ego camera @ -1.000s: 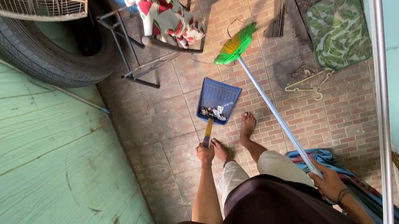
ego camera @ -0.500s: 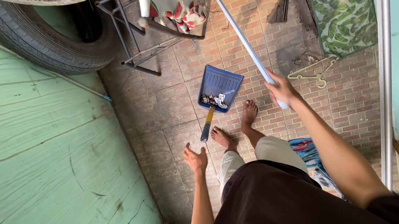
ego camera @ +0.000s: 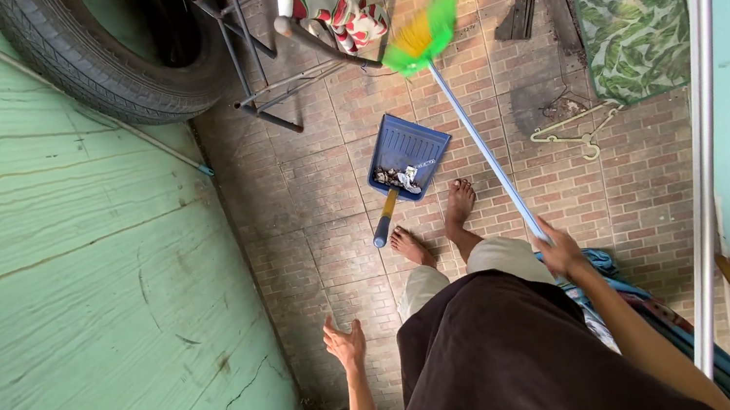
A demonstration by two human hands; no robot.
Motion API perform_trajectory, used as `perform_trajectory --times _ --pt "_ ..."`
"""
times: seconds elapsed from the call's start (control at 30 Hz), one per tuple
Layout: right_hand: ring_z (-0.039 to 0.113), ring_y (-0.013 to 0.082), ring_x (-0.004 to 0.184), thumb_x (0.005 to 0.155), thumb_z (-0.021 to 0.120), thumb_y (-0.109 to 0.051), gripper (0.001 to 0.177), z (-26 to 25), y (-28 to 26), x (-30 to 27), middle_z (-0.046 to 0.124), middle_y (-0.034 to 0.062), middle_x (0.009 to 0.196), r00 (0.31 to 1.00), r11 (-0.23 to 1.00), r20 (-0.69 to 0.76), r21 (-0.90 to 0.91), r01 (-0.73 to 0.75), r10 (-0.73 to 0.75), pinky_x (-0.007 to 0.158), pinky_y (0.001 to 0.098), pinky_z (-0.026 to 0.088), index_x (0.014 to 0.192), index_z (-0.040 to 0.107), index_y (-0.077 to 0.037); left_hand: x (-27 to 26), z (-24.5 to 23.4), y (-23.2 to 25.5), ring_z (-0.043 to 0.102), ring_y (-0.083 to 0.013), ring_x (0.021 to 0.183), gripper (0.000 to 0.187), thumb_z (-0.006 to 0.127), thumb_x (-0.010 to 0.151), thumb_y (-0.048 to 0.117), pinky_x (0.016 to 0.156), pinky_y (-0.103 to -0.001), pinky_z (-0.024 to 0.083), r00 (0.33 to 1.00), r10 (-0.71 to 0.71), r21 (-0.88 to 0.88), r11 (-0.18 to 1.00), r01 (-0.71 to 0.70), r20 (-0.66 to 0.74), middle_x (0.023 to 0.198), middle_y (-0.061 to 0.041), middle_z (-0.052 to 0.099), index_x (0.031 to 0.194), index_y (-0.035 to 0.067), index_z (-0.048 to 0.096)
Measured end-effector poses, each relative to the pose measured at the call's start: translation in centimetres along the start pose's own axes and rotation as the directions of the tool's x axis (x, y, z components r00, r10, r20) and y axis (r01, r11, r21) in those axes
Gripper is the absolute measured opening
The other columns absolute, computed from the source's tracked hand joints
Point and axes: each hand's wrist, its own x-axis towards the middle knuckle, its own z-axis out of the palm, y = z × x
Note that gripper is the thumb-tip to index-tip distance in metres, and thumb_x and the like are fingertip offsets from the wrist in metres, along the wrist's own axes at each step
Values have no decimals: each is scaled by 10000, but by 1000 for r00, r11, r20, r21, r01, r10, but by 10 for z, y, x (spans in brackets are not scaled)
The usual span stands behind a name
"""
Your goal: Sweeping dirt and debris into a dustpan using a broom on a balcony.
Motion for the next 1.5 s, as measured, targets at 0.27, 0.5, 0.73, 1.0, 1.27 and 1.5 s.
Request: perform_trajectory --times 0.27,0.5,0.73,1.0,1.27,1.5 --pt "519 165 447 980 577 -285 661 -30 -10 -94 611 28 702 995 992 -15 75 104 -103 446 374 472 1600 348 -294 -15 -4 -18 405 -429 1335 819 769 819 348 1153 -537 311 998 -64 -44 997 63 -27 1435 -250 459 1502 139 368" --pt "527 136 460 1025 556 -231 624 -43 -134 13 603 61 656 991 985 32 111 129 -133 413 332 487 1604 344 -325 -23 -21 -37 395 -453 1332 833 787 803 356 1089 -538 373 976 -215 -8 976 216 10 1472 -248 429 1507 167 384" --pt "471 135 483 1039 558 -250 589 -20 -174 88 524 26 640 990 948 105 293 -121 94 407 337 446 1591 388 -366 -2 -50 -75 462 -412 1345 782 775 815 381 1155 -541 357 996 -49 58 997 53 -70 1399 -229 543 1468 107 443" --pt "693 362 931 993 619 -312 612 -5 42 5 691 215 1141 947 958 -167 -130 255 -275 819 467 562 1578 448 -263 -5 -28 -28 488 -424 1282 810 783 816 397 1036 -530 469 984 -166 46 985 164 58 1432 -279 471 1491 140 417" --pt "623 381 1229 981 600 -316 623 -20 41 -84 584 206 1434 958 969 -155 -88 230 -241 978 447 520 1575 421 -253 11 14 -4 461 -417 1317 784 793 806 347 1129 -529 348 991 134 -28 991 -134 19 1372 -241 560 1450 90 429" --pt "548 129 589 948 533 -50 645 -6 -82 -91 567 58 787 987 826 156 561 -55 -41 491 306 510 1533 397 -285 -13 -32 92 578 -354 1171 565 690 919 104 1048 -481 468 712 692 84 722 -687 -118 1275 -195 602 1441 13 495"
